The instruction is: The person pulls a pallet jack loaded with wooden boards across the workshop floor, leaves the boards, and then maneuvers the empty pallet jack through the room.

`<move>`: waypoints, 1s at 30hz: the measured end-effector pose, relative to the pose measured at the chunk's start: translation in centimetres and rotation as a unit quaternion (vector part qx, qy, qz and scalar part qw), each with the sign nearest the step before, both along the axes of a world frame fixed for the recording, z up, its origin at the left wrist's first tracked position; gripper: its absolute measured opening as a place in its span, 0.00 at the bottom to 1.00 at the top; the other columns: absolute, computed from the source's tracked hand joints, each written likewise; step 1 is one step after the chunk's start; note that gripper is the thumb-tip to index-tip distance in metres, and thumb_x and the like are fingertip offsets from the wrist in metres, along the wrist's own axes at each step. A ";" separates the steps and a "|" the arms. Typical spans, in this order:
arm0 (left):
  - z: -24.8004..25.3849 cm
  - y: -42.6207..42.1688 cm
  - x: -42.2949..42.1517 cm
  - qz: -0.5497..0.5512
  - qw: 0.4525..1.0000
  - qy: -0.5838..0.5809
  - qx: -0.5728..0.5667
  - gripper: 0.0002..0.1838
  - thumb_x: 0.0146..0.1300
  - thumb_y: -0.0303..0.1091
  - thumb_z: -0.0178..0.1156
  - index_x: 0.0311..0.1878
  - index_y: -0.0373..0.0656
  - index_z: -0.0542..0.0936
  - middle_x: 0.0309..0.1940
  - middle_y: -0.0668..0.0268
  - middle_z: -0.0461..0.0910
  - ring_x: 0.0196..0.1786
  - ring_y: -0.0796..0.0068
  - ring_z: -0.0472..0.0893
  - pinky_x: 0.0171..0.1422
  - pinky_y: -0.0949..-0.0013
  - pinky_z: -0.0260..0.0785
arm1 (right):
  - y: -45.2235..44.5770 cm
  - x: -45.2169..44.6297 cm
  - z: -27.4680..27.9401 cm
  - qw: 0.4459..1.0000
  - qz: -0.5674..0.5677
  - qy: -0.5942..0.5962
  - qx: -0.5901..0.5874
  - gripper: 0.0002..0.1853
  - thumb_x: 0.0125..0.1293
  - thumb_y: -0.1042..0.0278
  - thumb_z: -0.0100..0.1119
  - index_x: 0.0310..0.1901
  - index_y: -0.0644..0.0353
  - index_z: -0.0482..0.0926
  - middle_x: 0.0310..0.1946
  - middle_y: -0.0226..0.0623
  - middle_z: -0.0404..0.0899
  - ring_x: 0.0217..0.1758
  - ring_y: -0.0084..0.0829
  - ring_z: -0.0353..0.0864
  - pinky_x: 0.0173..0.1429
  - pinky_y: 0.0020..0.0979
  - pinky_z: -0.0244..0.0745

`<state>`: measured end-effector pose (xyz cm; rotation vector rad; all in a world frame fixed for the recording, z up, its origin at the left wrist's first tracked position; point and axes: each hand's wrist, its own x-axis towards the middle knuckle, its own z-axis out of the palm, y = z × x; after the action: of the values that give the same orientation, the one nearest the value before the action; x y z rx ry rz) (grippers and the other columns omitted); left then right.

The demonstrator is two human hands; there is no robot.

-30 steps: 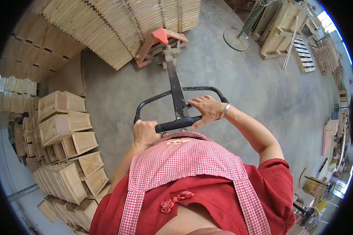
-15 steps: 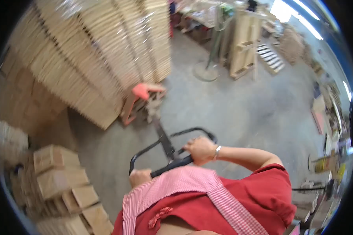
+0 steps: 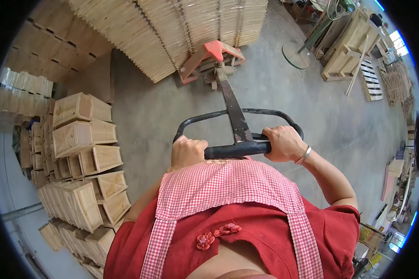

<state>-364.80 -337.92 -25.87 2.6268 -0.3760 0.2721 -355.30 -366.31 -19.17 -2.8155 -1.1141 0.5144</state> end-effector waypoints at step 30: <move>1.7 -0.8 -1.3 0.034 0.999 0.038 0.010 0.08 0.43 0.36 0.64 0.19 0.42 0.78 0.20 0.56 0.81 0.27 0.57 0.82 0.38 0.59 0.69 | -0.1 -1.0 0.9 1.000 0.017 0.007 -0.010 0.08 0.44 0.71 0.60 0.30 0.58 0.78 0.22 0.45 0.79 0.29 0.49 0.81 0.36 0.44 0.75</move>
<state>-366.12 -338.68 -24.16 2.6639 -0.2662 0.1920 -356.34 -366.36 -18.25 -2.8105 -1.1621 0.5498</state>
